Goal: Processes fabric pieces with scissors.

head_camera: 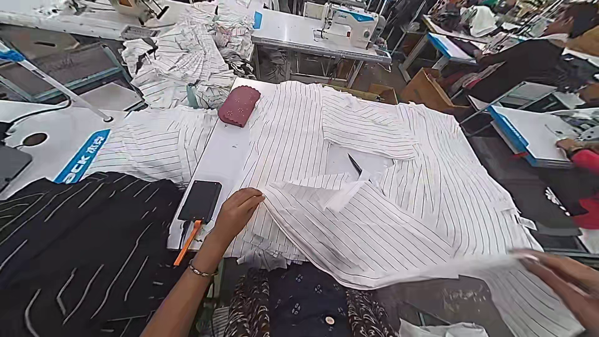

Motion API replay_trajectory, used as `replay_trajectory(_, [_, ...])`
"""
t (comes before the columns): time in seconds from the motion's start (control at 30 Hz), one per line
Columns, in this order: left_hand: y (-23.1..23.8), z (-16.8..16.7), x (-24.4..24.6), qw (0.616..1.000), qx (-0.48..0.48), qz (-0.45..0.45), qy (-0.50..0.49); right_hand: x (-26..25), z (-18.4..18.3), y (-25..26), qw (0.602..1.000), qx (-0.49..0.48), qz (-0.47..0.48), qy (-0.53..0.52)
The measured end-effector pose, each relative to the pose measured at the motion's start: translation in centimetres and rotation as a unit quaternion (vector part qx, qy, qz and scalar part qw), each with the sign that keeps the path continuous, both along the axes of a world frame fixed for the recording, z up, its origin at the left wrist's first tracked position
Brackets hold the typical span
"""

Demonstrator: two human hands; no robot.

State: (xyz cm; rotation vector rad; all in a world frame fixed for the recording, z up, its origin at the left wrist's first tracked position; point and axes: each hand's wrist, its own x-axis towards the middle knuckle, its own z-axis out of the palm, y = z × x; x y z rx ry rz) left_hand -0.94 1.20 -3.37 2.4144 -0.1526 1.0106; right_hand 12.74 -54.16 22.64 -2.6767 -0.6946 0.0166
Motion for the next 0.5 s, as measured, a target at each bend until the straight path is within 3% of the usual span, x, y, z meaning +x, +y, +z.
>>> replay_trajectory(0.1, [-1.8, 3.9, 0.5, 0.994, 0.071, -0.003, -0.087, 3.8, -4.1, 11.5, 0.969, 0.028, 0.219, -0.111])
replay_trajectory(0.17, [-3.5, 6.2, 0.6, 0.984, 0.116, -0.02, -0.132, 3.6, -5.4, 19.3, 0.931, 0.063, 0.354, -0.067])
replay_trajectory(0.27, [-6.0, 9.1, 0.1, 0.976, 0.141, -0.058, -0.159, 3.1, -5.8, 27.4, 0.838, 0.076, 0.539, 0.039])
replay_trajectory(0.37, [-7.3, 11.1, -0.6, 0.969, 0.163, -0.069, -0.169, 3.3, -5.2, 31.5, 0.759, -0.01, 0.641, 0.113])
replay_trajectory(0.43, [-7.5, 12.0, -1.0, 0.97, 0.171, -0.066, -0.161, 3.2, -4.8, 32.5, 0.729, -0.044, 0.671, 0.131])
replay_trajectory(0.5, [-7.9, 12.2, -1.2, 0.976, 0.137, -0.072, -0.154, 3.4, -4.6, 32.3, 0.714, -0.015, 0.691, 0.11])
